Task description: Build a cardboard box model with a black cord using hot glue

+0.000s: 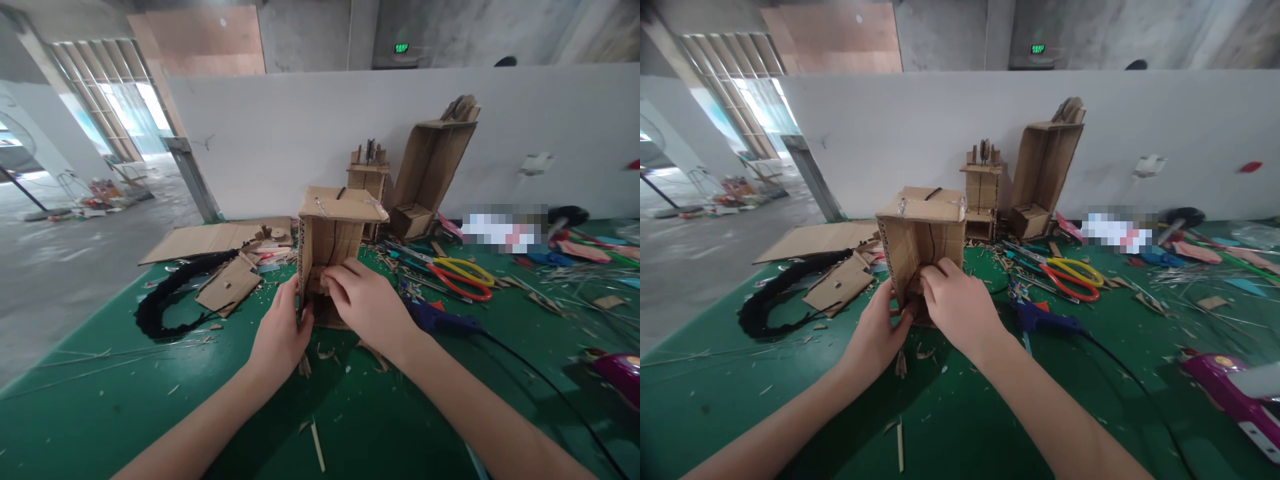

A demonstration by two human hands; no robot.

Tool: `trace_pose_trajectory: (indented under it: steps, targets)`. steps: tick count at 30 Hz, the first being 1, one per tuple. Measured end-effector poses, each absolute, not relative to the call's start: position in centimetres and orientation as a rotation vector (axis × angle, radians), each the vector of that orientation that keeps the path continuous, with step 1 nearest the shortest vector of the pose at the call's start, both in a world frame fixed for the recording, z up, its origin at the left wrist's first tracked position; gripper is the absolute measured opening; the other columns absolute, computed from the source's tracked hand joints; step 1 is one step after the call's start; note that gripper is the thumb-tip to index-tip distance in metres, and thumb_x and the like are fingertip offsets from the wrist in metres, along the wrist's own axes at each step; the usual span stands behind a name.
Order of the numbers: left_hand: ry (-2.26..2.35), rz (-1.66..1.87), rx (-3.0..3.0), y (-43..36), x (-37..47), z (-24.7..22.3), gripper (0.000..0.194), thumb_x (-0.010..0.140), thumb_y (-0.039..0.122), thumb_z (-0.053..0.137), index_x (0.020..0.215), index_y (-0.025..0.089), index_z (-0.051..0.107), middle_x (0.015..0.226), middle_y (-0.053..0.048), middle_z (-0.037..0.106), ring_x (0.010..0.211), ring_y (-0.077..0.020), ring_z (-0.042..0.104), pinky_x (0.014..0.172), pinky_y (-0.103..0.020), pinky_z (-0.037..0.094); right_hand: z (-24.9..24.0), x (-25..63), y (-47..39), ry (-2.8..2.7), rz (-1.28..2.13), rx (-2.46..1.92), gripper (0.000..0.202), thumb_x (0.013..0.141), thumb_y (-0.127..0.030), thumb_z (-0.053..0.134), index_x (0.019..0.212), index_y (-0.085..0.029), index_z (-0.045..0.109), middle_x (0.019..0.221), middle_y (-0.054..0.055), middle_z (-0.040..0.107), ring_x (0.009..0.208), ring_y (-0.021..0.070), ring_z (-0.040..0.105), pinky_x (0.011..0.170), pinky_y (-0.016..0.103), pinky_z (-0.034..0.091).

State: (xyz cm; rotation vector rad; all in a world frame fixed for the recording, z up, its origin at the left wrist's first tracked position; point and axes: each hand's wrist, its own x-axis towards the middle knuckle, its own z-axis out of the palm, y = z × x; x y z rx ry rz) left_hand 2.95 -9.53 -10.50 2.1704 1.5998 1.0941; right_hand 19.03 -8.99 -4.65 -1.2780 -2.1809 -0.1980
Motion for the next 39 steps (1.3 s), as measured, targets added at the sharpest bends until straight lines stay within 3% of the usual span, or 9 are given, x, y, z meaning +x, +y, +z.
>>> trace_pose_trajectory:
  steps: [4,10,20,26,29,33,35,39]
  targets:
    - [1.587,1.115,2.18,-9.6,2.9,-10.5,0.041,0.085,0.019,0.041,0.126,0.023,0.033,0.118,-0.011,0.05,0.104,-0.0237,0.053,0.078,-0.038,0.052,-4.4,19.4,-9.5,-2.351,-0.355,-1.327,0.025,0.087,-0.02,0.04,0.095,-0.021,0.063,0.087,0.001,0.06,0.061,0.0117,0.055,0.047,0.027,0.028]
    - [1.59,1.154,2.19,-9.5,3.0,-10.7,0.042,0.084,0.016,0.04,0.125,0.022,0.033,0.114,-0.011,0.052,0.099,-0.0227,0.056,0.074,-0.037,0.054,-4.5,19.0,-10.0,-2.449,-0.534,-1.338,0.025,0.086,-0.017,0.038,0.091,-0.018,0.063,0.091,0.003,0.064,0.07,0.0166,0.059,0.047,0.029,0.029]
    - [1.581,1.222,2.25,-9.5,2.9,-11.0,0.044,0.083,0.013,0.043,0.126,0.022,0.037,0.111,-0.012,0.054,0.095,-0.0223,0.059,0.066,-0.035,0.056,-4.4,18.9,-10.3,-2.393,-0.309,-1.428,0.031,0.083,-0.019,0.039,0.104,-0.021,0.061,0.099,0.001,0.067,0.073,0.0177,0.063,0.051,0.029,0.038]
    - [1.569,1.505,2.438,-9.7,2.9,-10.5,0.064,0.08,0.015,0.053,0.136,0.021,0.022,0.12,-0.015,0.042,0.098,-0.0215,0.056,0.063,-0.031,0.055,-4.3,19.1,-10.2,-2.351,-0.137,-1.434,0.033,0.082,-0.019,0.04,0.106,-0.023,0.063,0.105,0.001,0.066,0.078,0.019,0.064,0.058,0.032,0.045]
    - [1.576,1.77,2.731,-9.9,2.7,-9.6,0.052,0.076,0.018,0.062,0.123,0.02,0.04,0.107,-0.011,0.043,0.088,-0.0188,0.054,0.066,-0.031,0.053,-4.5,19.5,-9.9,-2.294,0.043,-1.385,0.033,0.082,-0.018,0.039,0.104,-0.023,0.063,0.105,0.002,0.065,0.086,0.0181,0.062,0.069,0.031,0.047]
    - [1.501,1.369,3.009,-10.2,2.5,-8.9,0.026,0.081,0.02,0.057,0.107,0.019,0.053,0.075,-0.002,0.054,0.07,-0.0166,0.055,0.059,-0.028,0.048,-4.7,20.0,-9.6,-2.197,0.18,-1.334,0.039,0.083,-0.017,0.037,0.115,-0.022,0.059,0.111,0.003,0.063,0.092,0.0168,0.06,0.075,0.029,0.047]
    - [1.465,1.19,3.033,-10.2,2.5,-8.9,0.023,0.085,0.021,0.052,0.107,0.018,0.054,0.071,-0.001,0.059,0.066,-0.016,0.058,0.057,-0.027,0.047,-4.7,20.0,-9.5,-2.209,0.127,-1.369,0.042,0.083,-0.018,0.038,0.12,-0.023,0.055,0.114,0.004,0.062,0.092,0.0184,0.06,0.073,0.031,0.048]
    - [1.485,1.164,3.062,-10.3,2.5,-8.8,0.017,0.087,0.023,0.048,0.099,0.018,0.059,0.067,-0.001,0.062,0.059,-0.0155,0.059,0.052,-0.027,0.044,-4.5,19.5,-9.6,-2.304,-0.04,-1.428,0.04,0.084,-0.02,0.036,0.118,-0.022,0.056,0.111,0.005,0.063,0.085,0.0205,0.063,0.066,0.034,0.048]
